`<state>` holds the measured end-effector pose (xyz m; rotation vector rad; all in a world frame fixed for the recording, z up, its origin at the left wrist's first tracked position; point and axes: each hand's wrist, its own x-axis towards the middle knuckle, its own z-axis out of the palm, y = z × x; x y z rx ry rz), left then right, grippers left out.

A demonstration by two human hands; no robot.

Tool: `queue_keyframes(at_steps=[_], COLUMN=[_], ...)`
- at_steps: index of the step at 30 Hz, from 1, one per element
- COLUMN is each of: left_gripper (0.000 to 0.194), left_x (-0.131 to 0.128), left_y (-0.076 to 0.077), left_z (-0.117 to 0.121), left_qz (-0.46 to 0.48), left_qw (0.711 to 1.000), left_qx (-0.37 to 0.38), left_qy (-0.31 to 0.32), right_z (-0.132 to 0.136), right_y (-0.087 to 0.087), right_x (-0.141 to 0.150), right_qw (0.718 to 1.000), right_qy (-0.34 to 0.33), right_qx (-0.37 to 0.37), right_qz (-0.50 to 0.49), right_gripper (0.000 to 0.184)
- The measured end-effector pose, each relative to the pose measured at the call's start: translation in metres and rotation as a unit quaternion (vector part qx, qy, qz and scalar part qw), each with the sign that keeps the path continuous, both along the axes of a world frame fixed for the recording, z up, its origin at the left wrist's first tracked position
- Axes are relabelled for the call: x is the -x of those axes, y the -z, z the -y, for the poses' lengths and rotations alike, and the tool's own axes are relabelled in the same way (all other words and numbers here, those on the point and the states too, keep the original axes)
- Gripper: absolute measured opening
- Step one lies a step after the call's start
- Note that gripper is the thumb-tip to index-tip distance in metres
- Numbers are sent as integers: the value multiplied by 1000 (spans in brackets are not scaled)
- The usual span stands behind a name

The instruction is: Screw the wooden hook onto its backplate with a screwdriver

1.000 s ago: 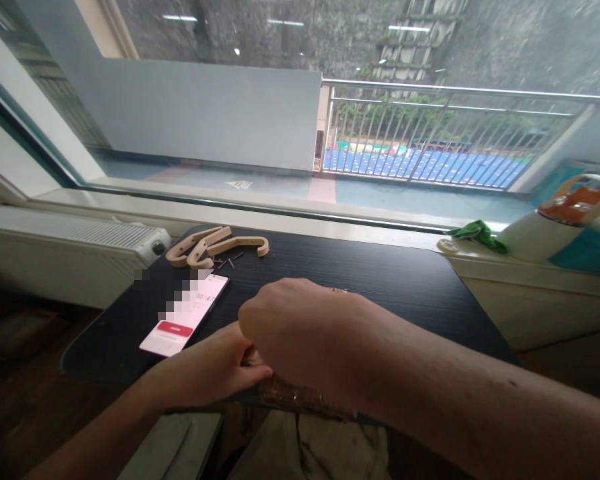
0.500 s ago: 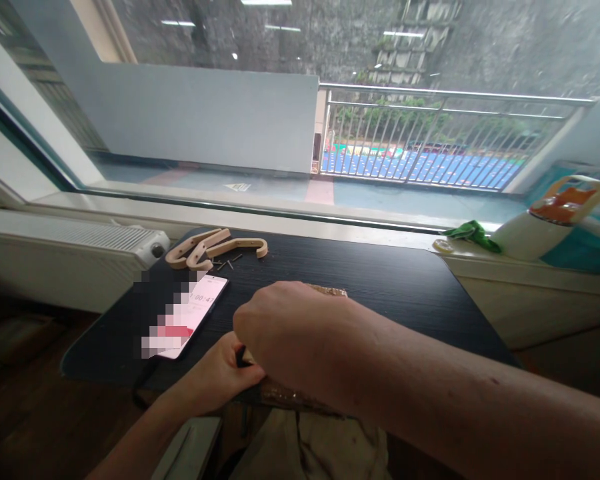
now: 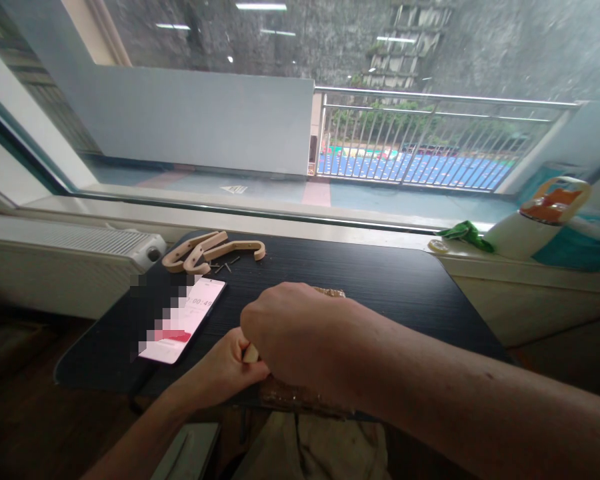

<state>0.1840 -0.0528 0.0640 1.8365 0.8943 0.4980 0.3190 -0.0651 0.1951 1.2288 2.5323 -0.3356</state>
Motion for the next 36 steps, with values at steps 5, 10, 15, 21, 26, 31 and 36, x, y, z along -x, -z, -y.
queue_keyframes(at_steps=[5, 10, 15, 21, 26, 31, 36], left_gripper=[4, 17, 21, 8, 3, 4, 4], left_x=[0, 1, 2, 1, 1, 0, 0], left_y=[1, -3, -5, 4, 7, 3, 6], left_z=[0, 0, -1, -1, 0, -1, -2], left_qz=[1, -12, -14, -20, 9, 5, 9], left_qw=[1000, 999, 999, 1000, 1000, 1000, 1000], left_qx=[23, 40, 32, 11, 7, -26, -22], left_qy=[-2, -10, -3, 15, 2, -1, 6], right_z=[-2, 0, 1, -4, -2, -3, -4], right_y=[-14, -9, 2, -6, -18, -11, -10], right_x=[8, 9, 11, 13, 11, 10, 13], right_qw=[994, 998, 998, 993, 995, 995, 991], right_qy=[33, 10, 28, 36, 17, 14, 40], right_qx=[32, 10, 13, 29, 12, 8, 14], right_qz=[98, 57, 49, 105, 100, 103, 124], right_gripper=[13, 11, 18, 10, 8, 13, 12])
